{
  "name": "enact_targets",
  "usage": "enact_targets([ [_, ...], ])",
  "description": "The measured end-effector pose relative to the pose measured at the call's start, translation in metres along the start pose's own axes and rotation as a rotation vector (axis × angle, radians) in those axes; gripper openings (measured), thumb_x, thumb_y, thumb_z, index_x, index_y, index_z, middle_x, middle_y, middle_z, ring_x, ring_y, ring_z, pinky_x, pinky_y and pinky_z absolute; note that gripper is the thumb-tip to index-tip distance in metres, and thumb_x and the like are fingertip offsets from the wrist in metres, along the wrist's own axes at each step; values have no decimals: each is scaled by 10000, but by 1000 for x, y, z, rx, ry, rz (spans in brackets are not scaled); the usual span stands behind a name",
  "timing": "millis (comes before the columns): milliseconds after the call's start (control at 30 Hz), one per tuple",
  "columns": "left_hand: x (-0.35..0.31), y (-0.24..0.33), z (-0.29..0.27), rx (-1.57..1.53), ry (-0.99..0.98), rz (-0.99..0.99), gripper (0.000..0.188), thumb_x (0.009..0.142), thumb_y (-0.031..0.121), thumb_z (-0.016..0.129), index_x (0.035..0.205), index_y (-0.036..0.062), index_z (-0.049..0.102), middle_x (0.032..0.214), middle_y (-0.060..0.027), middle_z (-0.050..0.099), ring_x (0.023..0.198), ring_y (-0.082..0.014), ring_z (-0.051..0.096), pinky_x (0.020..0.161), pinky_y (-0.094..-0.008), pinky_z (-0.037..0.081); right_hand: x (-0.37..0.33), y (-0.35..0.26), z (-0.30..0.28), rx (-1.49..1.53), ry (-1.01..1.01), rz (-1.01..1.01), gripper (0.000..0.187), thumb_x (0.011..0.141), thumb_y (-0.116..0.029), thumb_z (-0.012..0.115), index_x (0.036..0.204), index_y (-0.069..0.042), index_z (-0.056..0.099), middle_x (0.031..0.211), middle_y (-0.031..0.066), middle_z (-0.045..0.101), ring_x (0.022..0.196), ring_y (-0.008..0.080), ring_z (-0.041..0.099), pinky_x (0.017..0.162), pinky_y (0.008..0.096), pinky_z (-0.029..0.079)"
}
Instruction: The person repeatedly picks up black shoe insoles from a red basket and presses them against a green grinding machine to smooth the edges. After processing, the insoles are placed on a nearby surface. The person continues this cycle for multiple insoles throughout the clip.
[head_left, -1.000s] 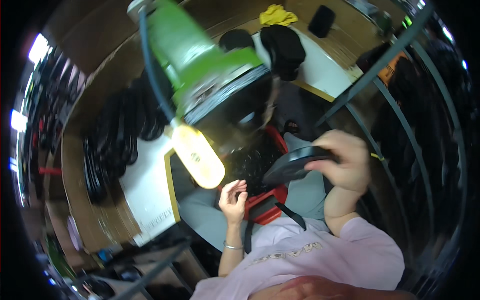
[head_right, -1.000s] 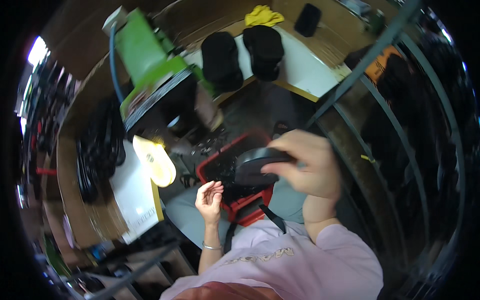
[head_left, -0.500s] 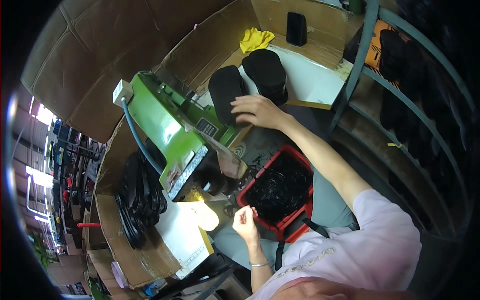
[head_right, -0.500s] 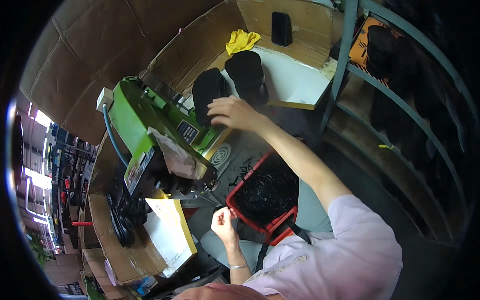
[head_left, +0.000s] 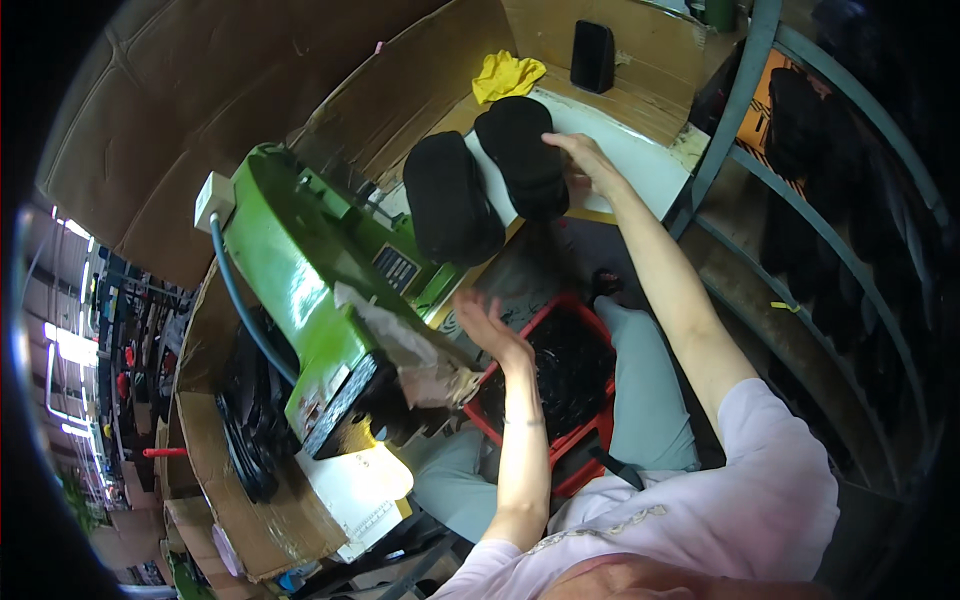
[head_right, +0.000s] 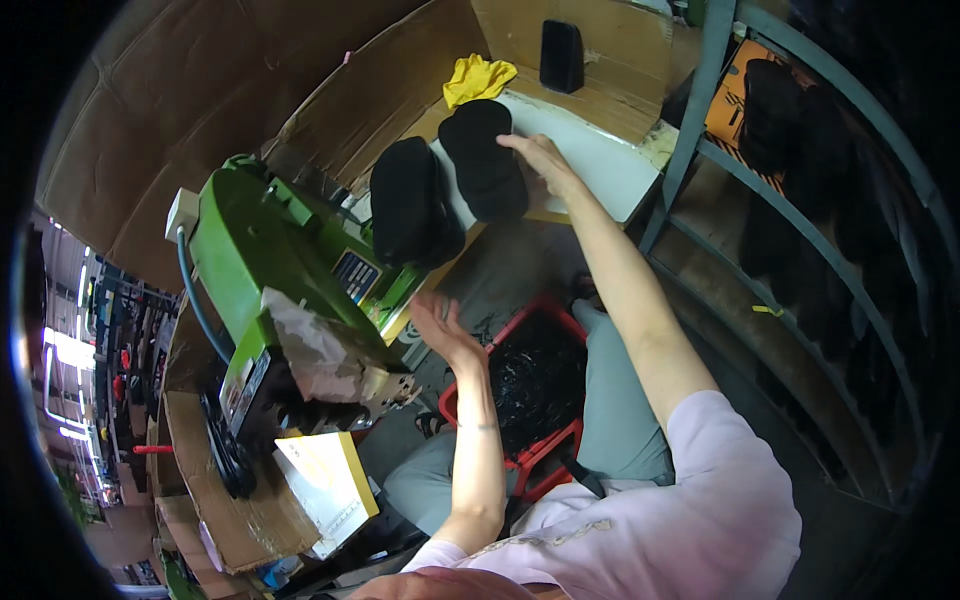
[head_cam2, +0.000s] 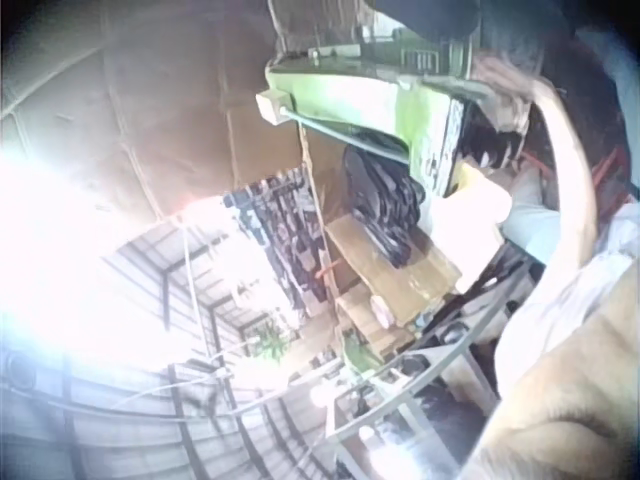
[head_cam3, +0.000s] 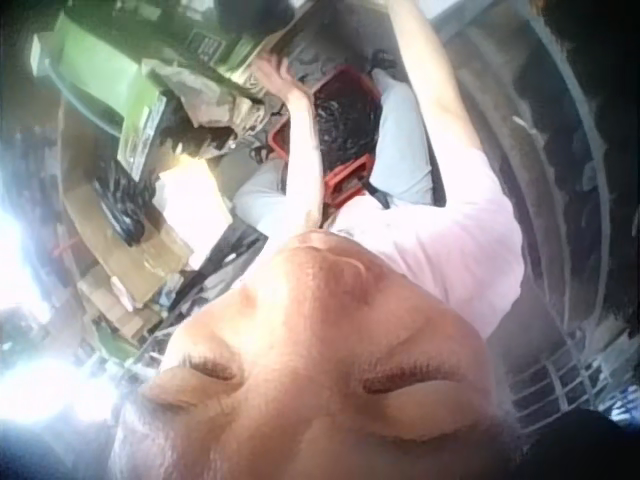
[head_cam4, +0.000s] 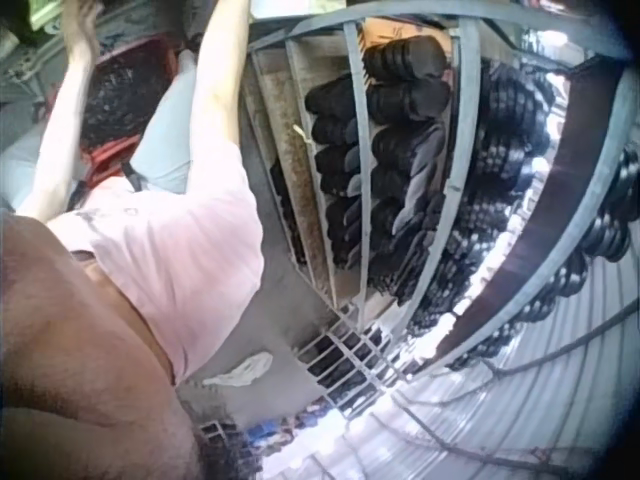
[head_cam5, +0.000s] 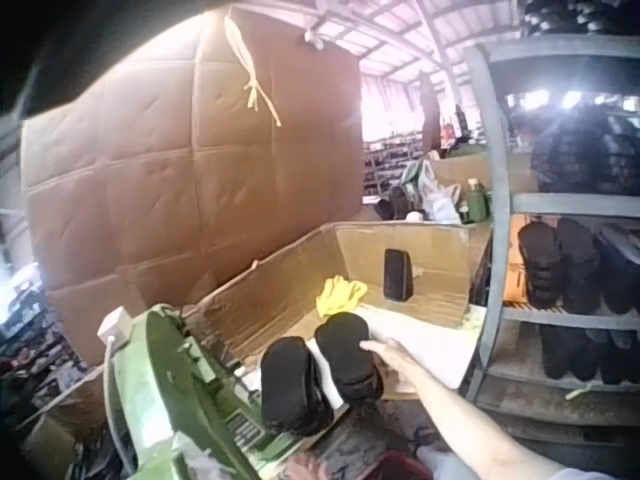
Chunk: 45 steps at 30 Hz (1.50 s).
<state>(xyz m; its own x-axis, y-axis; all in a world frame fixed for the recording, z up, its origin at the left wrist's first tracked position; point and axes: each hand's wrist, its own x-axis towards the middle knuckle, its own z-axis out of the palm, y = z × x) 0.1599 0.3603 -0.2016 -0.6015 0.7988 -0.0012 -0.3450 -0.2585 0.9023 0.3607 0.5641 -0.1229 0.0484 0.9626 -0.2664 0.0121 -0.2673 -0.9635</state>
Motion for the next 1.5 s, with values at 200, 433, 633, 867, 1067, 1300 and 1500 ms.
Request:
enact_targets([
  [200, 57, 53, 99, -151, 30, -209, 699, 769, 532, 623, 1299, 90, 508, 1292, -113, 520, 1163, -311, 509, 907, -566, 422, 21, -4, 5, -70, -91, -83, 578, 731, -388, 694, 1149, 9, 665, 1239, 201, 596, 1165, 269, 531, 1011, 412, 398],
  [433, 69, 21, 131, -117, 260, -219, 508, 690, 277, 697, 1016, -109, 638, 1015, -222, 662, 792, -322, 676, 686, -410, 600, 17, -7, 5, -89, -141, -37, 1008, 511, -456, 757, 1315, 91, 486, 1352, 291, 485, 1255, 388, 477, 1026, 410, 420],
  [633, 69, 17, 120, -69, 345, -64, 467, 683, 243, 709, 1003, -90, 634, 1014, -203, 664, 786, -310, 671, 701, -386, 601, -24, -22, 15, -192, -61, 123, 1137, 551, -537, 700, 1471, -17, 282, 1464, 345, 296, 1357, 476, 301, 1083, 525, 313],
  [867, 15, 21, 106, -38, 93, -136, 341, 765, 297, 627, 952, 13, 652, 961, -135, 667, 809, -269, 662, 725, -392, 569, -39, 6, -3, 70, -46, 10, 1174, 536, -451, 800, 1398, 150, 276, 1396, 307, 398, 1281, 360, 448, 1028, 416, 426],
  [1067, 13, 10, 104, -334, 2, -225, 427, 819, 94, 645, 1212, -16, 521, 1127, -135, 624, 979, -250, 633, 859, -383, 552, -110, 24, -30, 111, -104, 169, 1176, 597, -456, 746, 1505, -4, 150, 1465, 214, 327, 1332, 344, 346, 992, 528, 332],
  [1300, 24, 38, 72, -239, -263, -445, 712, 859, 530, 575, 1354, 29, 473, 1341, -150, 540, 1220, -330, 521, 1036, -574, 369, -97, 53, -28, 179, -26, 12, 575, 739, -339, 657, 1226, -56, 540, 1229, 107, 555, 1169, 219, 500, 964, 395, 397],
  [1500, 98, 30, 54, -47, -408, -715, 619, 759, 514, 678, 1199, 88, 586, 1172, -128, 625, 1123, -338, 570, 929, -593, 417, -97, 67, -14, 330, -74, 38, 693, 695, -371, 665, 1295, -56, 521, 1318, 146, 514, 1266, 278, 421, 1050, 437, 300],
])
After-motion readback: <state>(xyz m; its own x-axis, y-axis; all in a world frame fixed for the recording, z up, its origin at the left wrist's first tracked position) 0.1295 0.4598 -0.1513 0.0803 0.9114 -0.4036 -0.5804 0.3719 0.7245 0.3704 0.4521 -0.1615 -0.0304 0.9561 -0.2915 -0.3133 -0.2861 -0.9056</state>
